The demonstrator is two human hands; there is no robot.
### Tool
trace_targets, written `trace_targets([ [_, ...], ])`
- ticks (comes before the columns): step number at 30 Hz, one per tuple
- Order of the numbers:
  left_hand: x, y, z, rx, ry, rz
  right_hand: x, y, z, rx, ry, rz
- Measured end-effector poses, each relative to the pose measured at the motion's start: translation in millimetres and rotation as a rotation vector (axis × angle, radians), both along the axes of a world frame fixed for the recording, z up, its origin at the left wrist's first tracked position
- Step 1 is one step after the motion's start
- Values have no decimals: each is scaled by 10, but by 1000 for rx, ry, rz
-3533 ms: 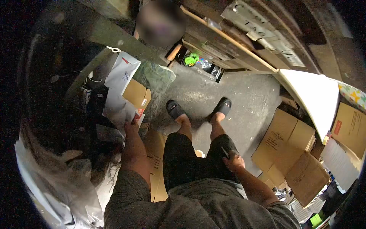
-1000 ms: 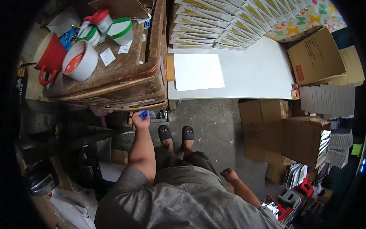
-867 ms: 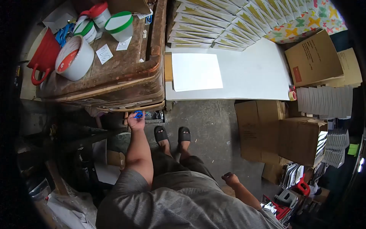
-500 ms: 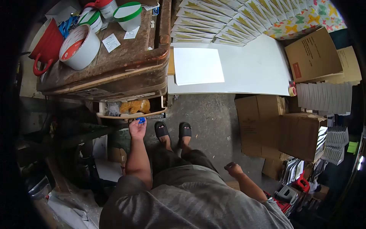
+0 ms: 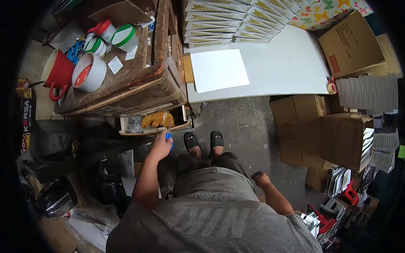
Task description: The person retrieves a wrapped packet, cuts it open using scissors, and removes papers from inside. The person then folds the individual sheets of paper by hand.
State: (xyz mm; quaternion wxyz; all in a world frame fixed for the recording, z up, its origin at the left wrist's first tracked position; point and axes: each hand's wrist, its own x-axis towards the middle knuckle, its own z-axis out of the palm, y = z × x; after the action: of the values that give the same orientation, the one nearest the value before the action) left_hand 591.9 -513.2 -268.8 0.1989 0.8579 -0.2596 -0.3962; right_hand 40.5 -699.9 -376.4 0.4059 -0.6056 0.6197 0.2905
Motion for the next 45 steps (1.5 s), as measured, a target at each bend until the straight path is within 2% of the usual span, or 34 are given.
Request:
trace_targets([
  [2,197,-300,-167,66,-54,-25,112,11,123,22,3,-68],
  [6,486,-940,-548,296,-15,-283,167,39,299,37,26,-148],
  [7,497,-934,-648,294,-13,-284,159,60,314,34,28,-164],
  [11,419,-1238,-959,44,-34,-163,159,140,391,25,27,-219],
  [16,241,-591,-1334,-240,-69,9,224,89,414,53,16,-236],
  [17,122,-418,-1242,-232,-70,7,192,79,369,63,29,-218],
  [19,-133,-86,-1010,-242,-212,367,164,55,257,80,52,-181],
  [20,-149,-108,-1071,-240,-214,365,151,42,177,58,49,-127],
  [24,-336,-263,-1520,-201,-515,792,226,-90,-33,34,26,15],
  [25,-407,-229,-1580,-196,-504,786,242,-83,46,36,38,9],
  [29,-432,-332,-1697,-430,-272,1022,707,-196,429,32,-82,-246],
  [35,-215,-501,-1490,-162,-132,1057,439,72,551,-2,-55,-313],
  [40,-71,-594,-1612,61,-256,1034,262,317,588,73,62,-240],
  [44,-157,-447,-1822,-569,-183,1095,369,353,799,40,58,-186],
  [45,-188,-478,-1780,-567,-182,1104,364,298,803,39,62,-178],
])
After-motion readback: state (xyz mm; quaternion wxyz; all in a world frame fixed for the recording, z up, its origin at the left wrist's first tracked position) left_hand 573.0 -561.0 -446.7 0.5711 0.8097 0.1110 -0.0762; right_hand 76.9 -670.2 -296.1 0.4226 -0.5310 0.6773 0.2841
